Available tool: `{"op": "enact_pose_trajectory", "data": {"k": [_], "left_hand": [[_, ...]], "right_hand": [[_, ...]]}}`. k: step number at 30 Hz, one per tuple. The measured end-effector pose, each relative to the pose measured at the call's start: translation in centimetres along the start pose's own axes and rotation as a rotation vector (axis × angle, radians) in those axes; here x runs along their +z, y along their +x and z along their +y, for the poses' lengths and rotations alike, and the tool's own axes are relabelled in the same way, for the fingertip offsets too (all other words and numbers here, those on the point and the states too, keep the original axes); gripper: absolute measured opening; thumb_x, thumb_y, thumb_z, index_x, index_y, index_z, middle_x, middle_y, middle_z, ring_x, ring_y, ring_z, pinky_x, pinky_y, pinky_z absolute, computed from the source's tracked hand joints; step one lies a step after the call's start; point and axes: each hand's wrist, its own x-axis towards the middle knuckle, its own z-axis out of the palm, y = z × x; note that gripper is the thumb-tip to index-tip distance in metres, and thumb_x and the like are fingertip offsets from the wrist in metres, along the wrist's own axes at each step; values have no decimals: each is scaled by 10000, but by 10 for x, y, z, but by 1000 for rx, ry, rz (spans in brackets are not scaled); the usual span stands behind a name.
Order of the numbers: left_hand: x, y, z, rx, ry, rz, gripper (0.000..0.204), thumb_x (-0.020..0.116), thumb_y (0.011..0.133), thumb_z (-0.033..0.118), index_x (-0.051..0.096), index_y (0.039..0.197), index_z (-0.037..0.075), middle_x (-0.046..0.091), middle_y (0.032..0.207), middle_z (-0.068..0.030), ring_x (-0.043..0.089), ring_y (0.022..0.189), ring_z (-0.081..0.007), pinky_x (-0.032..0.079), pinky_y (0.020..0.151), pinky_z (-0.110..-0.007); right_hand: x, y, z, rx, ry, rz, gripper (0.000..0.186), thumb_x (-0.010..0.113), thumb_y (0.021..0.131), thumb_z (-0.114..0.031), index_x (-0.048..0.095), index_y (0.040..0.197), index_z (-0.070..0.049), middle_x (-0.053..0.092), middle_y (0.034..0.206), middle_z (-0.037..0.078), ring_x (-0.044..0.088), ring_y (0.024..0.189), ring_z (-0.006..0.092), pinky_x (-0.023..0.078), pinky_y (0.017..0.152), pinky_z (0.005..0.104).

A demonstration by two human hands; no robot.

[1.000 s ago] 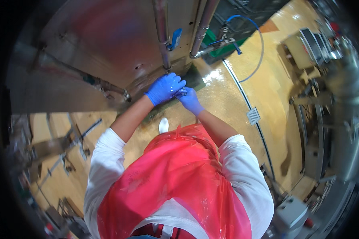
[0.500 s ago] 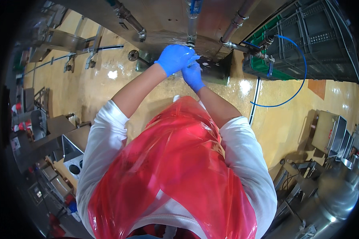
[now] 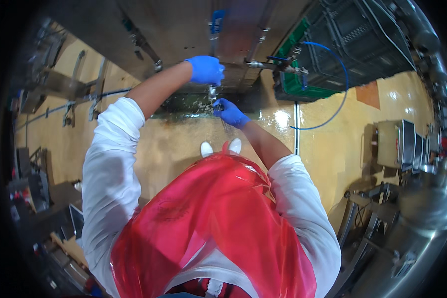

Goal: The person picks up long metal rods from a stainless steel bin and cleans them using a high-pressure water spray gun. They hold each rod under the water stream, rotate it to clean all sides, and then place it back into the bin. The process is repeated for multiple rods in a repetitive sequence.

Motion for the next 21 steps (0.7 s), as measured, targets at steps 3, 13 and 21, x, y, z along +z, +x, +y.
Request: {"op": "enact_pose_trajectory", "data": {"k": [3, 13, 21], "left_hand": [[28, -6, -7, 157, 120, 183, 163, 579, 936, 225, 710, 1031, 216, 660, 1026, -28, 627, 1043, -236, 509, 807, -395], [31, -6, 159, -529, -1275, 915, 561, 722, 814, 106, 563, 1351, 76, 640, 1250, -163, 630, 1119, -337, 506, 970, -415], [33, 67, 190, -674, -1104, 817, 158, 667, 850, 130, 691, 985, 51, 717, 870, -173, 713, 817, -356, 555, 703, -444]], "right_hand": [[-9, -26, -13, -27, 143, 20, 245, 733, 900, -62, 604, 1107, -88, 639, 1024, 26, 600, 986, 140, 493, 922, 311], [-28, -110, -91, -274, 71, 333, 264, 787, 859, -51, 624, 1067, -63, 663, 1040, 16, 617, 973, 91, 512, 893, 273], [-49, -124, -97, -507, -304, 456, 376, 832, 843, -208, 654, 1123, -33, 669, 1024, 77, 651, 952, 159, 529, 863, 308]]}}
